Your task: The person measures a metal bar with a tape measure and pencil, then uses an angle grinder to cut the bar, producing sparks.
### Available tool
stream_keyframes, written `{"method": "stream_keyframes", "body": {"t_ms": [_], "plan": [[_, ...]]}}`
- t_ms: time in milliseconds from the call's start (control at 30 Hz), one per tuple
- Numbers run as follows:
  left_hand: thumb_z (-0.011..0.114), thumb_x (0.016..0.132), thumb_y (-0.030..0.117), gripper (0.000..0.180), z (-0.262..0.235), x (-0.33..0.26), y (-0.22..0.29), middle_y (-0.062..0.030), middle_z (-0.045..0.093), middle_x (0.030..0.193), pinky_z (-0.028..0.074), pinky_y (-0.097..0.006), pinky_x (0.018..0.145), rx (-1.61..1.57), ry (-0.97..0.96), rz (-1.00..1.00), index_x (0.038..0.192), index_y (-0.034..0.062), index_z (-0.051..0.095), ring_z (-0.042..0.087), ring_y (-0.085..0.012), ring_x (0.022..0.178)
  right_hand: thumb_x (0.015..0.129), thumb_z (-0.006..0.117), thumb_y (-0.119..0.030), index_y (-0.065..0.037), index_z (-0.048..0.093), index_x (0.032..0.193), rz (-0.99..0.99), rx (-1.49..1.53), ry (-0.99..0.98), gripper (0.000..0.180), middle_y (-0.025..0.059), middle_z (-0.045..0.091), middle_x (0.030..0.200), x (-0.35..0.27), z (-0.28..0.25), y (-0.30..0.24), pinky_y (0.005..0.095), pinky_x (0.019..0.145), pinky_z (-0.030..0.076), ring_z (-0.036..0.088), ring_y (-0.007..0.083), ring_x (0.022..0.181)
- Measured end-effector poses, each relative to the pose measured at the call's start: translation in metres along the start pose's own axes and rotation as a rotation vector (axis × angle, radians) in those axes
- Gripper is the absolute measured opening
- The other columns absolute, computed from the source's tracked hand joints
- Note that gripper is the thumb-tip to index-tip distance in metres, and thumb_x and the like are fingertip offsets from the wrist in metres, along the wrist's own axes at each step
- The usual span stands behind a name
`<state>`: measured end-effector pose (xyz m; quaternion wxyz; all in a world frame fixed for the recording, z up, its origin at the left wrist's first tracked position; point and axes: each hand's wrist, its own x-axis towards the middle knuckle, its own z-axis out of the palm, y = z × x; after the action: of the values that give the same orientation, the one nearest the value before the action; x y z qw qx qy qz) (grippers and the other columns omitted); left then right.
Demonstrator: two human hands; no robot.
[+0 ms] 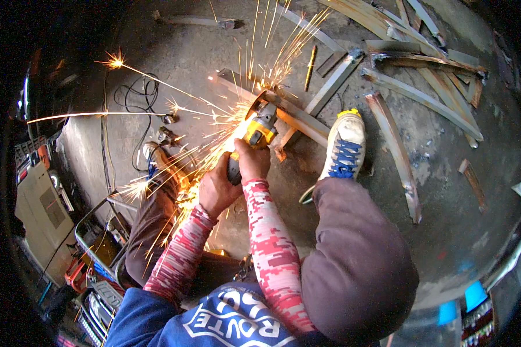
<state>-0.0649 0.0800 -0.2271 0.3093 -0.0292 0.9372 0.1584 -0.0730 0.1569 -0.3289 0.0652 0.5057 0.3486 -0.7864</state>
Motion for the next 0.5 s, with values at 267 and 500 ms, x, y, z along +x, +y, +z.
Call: {"method": "stream_keyframes", "body": {"t_ms": [267, 500], "plan": [[0.083, 0.075, 0.041, 0.078, 0.0, -0.002, 0.0, -0.025, 0.074, 0.096, 0.058, -0.052, 0.076, -0.11, 0.005, 0.02, 0.139, 0.008, 0.054, 0.073, -0.0432, 0.088, 0.08, 0.083, -0.012, 0.003, 0.068, 0.114, 0.051, -0.037, 0.006, 0.04, 0.0077, 0.071, 0.111, 0.005, -0.004, 0.01, 0.0357, 0.087, 0.055, 0.069, 0.0186, 0.096], [0.084, 0.074, 0.04, 0.079, 0.0, -0.005, -0.005, -0.0257, 0.073, 0.096, 0.057, -0.053, 0.073, -0.027, 0.011, 0.023, 0.138, 0.0075, 0.053, 0.073, -0.0442, 0.087, 0.078, 0.084, -0.017, 0.003, 0.068, 0.111, 0.083, -0.189, 0.106, 0.041, 0.0089, 0.072, 0.106, 0.015, -0.008, 0.035, 0.0364, 0.085, 0.055, 0.07, 0.0201, 0.092]]}}
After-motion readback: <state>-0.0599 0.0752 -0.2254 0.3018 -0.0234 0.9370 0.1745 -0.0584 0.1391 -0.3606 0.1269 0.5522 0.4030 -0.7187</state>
